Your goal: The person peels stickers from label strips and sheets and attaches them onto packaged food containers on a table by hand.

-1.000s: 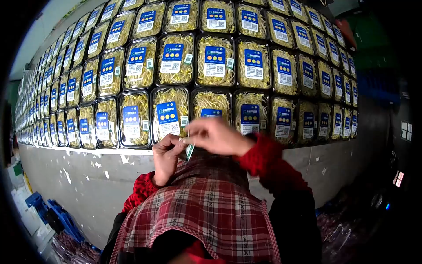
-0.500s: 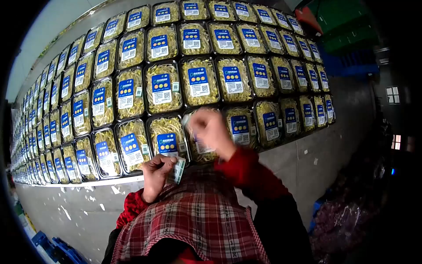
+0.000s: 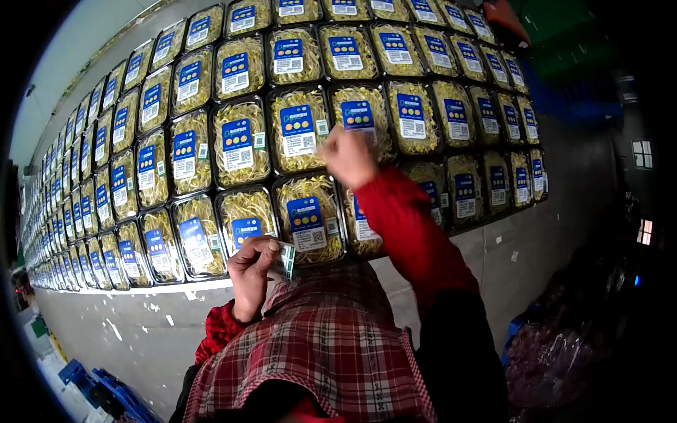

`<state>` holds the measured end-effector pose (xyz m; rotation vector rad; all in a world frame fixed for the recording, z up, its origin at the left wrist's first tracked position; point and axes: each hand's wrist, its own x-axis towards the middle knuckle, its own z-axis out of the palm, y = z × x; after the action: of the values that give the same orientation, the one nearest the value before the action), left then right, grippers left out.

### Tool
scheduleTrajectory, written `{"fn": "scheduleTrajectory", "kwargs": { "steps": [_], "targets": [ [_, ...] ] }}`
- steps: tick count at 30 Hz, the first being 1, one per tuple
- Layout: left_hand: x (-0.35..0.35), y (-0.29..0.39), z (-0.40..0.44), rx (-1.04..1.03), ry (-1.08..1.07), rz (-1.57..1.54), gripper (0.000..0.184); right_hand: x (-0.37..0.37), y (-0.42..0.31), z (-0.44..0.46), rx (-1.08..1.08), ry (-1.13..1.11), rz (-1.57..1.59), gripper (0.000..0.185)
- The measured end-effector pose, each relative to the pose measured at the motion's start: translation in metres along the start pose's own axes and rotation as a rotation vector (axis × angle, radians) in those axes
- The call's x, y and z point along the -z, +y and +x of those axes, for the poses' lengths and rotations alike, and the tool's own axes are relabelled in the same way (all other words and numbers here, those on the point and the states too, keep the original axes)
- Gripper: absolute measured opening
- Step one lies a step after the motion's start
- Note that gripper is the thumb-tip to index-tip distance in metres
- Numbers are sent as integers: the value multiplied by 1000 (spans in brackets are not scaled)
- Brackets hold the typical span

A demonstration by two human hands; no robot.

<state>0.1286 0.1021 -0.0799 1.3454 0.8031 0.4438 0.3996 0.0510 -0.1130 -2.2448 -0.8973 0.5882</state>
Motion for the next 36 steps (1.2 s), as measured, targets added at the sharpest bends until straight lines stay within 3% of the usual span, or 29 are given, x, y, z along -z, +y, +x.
{"fn": "scheduleTrajectory", "kwargs": {
  "steps": [2, 3, 9, 11, 13, 14, 16, 20, 21, 23, 26, 28, 30, 32, 34, 36],
  "targets": [
    [-8, -2, 5, 3, 8, -37, 11, 0, -19, -59, 220, -447, 499, 17],
    [-14, -4, 9, -9, -2, -50, 11, 8, -40, -87, 114, -541, 524, 18],
    [-47, 5, 23, 17, -83, -5, 11, 17, -29, -118, 353, -90, 337, 15],
    [-58, 5, 25, 41, -115, 3, 13, 32, -28, -116, 455, 29, 112, 12],
    [-69, 3, 25, 80, -144, -2, 12, 47, 2, -89, 279, 37, 360, 7],
    [-72, -3, 24, 91, -166, -12, 11, 61, 14, -67, 82, 131, 489, 4],
    [-84, -2, 23, 128, -170, -37, 11, 82, 45, -21, -164, 246, 378, 9],
    [-91, -10, 27, 63, -145, 21, 8, 56, 90, 26, -18, 444, 123, 14],
    [-91, -6, 29, 23, -164, 61, 11, 54, 87, 29, -15, 439, 127, 14],
    [-94, 6, 32, 14, -138, 69, 12, 53, 81, 33, 1, 395, -307, 15],
    [-89, 11, 36, -27, -135, 90, 15, 53, 69, 39, -177, 221, -541, 18],
    [-87, 15, 37, -15, -119, 55, 14, 58, 71, 34, -156, 270, -540, 12],
    [-84, 17, 41, -4, -114, 45, 14, 58, 82, 24, 12, 178, -324, 13],
    [-83, 12, 46, -67, -112, 94, 13, 61, 45, -25, 241, -46, 199, 15],
    [-88, 11, 50, -46, -91, 42, 11, 69, 11, -65, 167, -335, 509, 18],
    [-96, 14, 55, -61, -110, 70, 10, 73, 9, -77, 364, -231, 419, 13]
  ]
}}
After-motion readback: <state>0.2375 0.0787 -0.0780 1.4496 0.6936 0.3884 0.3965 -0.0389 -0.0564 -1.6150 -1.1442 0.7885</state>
